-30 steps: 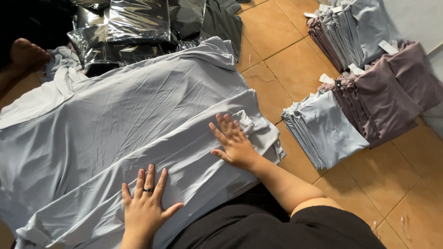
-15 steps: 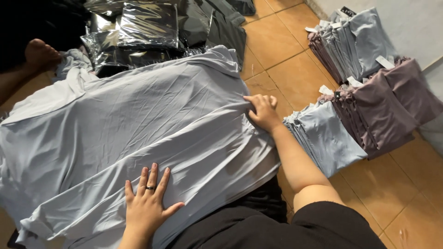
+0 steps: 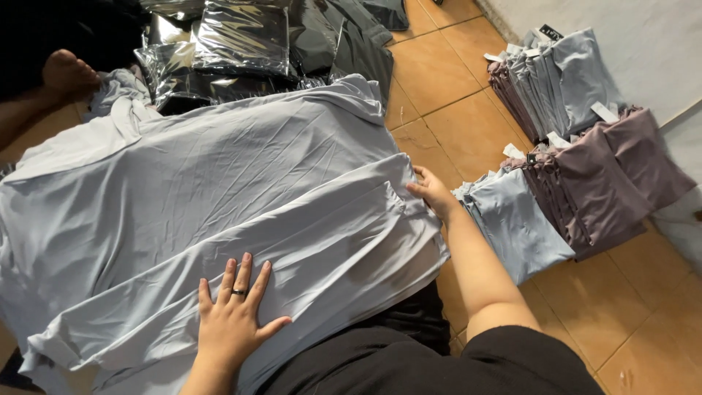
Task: The person folds light gray shirts on the floor using a cardboard template to guide the fold. They place the template on the shirt, fold the sides and bottom over it, then remove the template and stack the folded shirt. This process is repeated for multiple shirts.
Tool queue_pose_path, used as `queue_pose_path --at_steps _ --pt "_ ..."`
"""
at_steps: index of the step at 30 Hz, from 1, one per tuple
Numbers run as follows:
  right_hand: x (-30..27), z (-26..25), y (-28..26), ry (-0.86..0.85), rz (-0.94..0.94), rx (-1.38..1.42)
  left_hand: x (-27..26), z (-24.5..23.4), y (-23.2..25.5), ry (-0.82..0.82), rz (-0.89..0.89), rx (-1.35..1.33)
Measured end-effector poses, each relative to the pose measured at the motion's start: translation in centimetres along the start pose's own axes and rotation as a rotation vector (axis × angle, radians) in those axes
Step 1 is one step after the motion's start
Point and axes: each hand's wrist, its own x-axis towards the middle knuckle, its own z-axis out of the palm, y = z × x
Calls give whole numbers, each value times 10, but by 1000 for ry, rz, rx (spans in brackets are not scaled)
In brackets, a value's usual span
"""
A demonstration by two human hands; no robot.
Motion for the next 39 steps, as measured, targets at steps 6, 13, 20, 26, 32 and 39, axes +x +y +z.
queue_pose_path --at_steps 6,13,20,26,32,39 --pt "-22 -10 -4 89 12 -58 -1 2 -1 -10 0 -4" --pt "-83 84 -86 -12 -107 -551 -2 6 -2 -29 -1 22" --pt "-120 148 -86 -153 -469 -882 -2 4 -1 -16 9 14" --pt "-87 156 0 -119 -308 -1443 -3 8 -2 -26 1 10" --pt "-53 93 6 126 -410 -713 -5 9 -3 -70 -4 19" --pt "-86 93 -36 -133 169 -175 54 -70 26 -471 -256 -551"
